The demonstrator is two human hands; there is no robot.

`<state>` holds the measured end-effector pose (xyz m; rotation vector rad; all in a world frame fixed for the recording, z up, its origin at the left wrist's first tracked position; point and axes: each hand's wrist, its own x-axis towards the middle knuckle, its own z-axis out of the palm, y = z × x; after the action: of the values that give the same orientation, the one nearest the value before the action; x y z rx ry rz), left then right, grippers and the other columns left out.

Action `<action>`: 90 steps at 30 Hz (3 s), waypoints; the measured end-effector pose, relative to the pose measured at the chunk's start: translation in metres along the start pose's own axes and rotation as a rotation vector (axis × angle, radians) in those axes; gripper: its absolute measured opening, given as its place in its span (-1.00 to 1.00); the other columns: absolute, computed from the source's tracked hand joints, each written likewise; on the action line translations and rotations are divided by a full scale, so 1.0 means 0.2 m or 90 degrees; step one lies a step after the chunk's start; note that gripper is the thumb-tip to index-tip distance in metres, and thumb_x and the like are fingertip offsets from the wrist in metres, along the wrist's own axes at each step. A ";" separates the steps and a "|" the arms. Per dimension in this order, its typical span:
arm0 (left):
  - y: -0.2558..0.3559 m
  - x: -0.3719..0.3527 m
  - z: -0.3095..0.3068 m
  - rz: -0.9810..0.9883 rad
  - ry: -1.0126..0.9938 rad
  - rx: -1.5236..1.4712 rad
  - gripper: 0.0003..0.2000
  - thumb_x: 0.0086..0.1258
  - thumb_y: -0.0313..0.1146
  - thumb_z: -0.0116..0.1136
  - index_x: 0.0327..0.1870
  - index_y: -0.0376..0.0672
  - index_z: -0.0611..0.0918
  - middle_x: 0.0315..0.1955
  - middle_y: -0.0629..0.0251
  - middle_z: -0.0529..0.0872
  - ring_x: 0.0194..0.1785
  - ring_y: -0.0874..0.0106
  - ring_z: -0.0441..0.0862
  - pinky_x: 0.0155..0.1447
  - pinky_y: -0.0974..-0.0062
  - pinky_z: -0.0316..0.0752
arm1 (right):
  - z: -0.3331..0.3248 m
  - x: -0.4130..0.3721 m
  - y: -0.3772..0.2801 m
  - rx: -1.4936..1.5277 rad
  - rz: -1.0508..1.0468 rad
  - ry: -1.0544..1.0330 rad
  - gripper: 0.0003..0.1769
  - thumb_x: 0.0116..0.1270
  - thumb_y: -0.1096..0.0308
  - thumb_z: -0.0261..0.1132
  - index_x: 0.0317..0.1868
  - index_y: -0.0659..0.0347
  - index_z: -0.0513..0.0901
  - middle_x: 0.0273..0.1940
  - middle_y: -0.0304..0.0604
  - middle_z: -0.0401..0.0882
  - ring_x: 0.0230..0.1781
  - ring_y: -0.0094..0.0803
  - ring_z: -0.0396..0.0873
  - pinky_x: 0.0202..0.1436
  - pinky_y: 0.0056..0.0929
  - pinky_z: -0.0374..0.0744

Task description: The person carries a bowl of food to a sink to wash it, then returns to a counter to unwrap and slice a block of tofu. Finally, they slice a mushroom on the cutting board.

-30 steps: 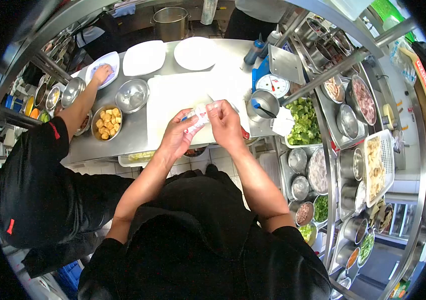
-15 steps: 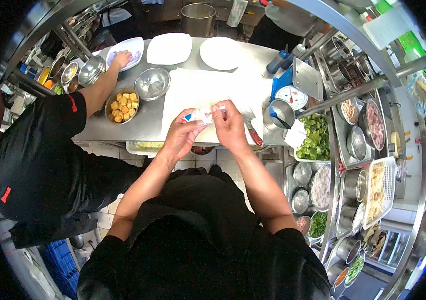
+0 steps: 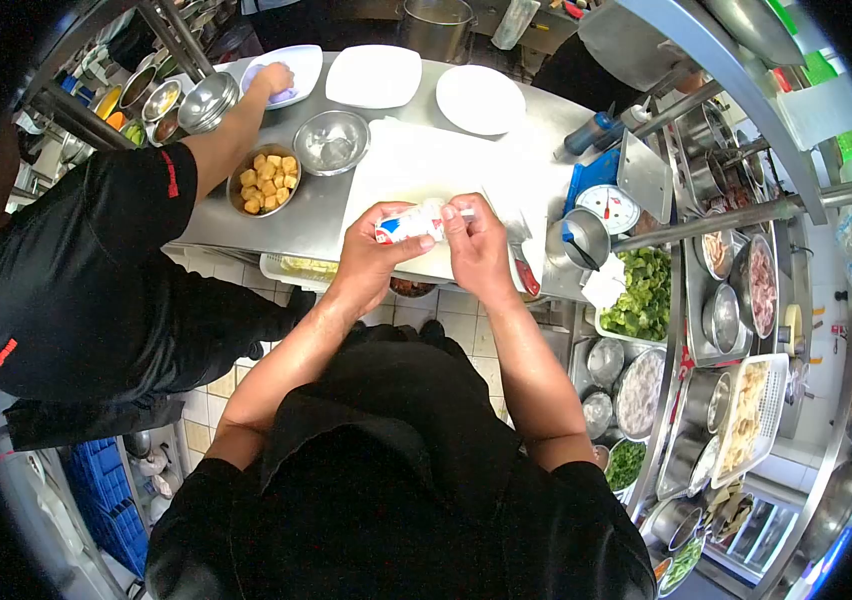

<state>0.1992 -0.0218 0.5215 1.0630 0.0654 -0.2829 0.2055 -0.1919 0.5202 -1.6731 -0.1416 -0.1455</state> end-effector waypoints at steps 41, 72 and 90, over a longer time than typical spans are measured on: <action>0.10 0.04 0.07 -0.290 -0.175 -0.499 -0.23 0.59 0.35 -0.16 0.34 -0.28 0.53 0.18 0.09 0.70 0.31 0.15 0.63 0.50 0.00 0.42 | 0.01 0.10 -0.66 -0.343 -0.347 -0.126 -0.88 0.37 0.40 0.47 -0.22 0.29 0.80 -0.30 -0.12 0.53 -0.33 -0.31 0.51 -0.29 -0.39 0.49; 0.12 -0.01 0.13 -0.302 -0.252 -0.514 -0.24 0.57 0.36 -0.16 0.36 -0.23 0.48 0.23 0.04 0.67 0.27 0.09 0.67 0.35 -0.05 0.58 | -0.08 0.02 -0.76 -0.287 -0.392 -0.057 -0.83 0.46 0.40 0.34 -0.20 0.31 0.82 -0.30 -0.13 0.52 -0.28 -0.36 0.50 -0.23 -0.42 0.48; 0.23 -0.06 0.12 -0.157 -0.325 -0.309 -0.83 0.60 -0.32 0.09 0.00 -0.24 0.56 -0.12 0.07 0.77 -0.07 0.26 0.80 0.13 0.22 0.75 | -0.16 0.06 -0.52 0.106 -0.069 0.098 -0.46 0.74 0.02 0.02 -0.38 0.21 0.53 -0.38 -0.34 0.46 -0.35 -0.60 0.37 -0.20 -0.55 0.39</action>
<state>0.1977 -0.0193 0.5736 0.4777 -0.1869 -0.7156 0.1990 -0.2124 0.6276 -1.4827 -0.1249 -0.3348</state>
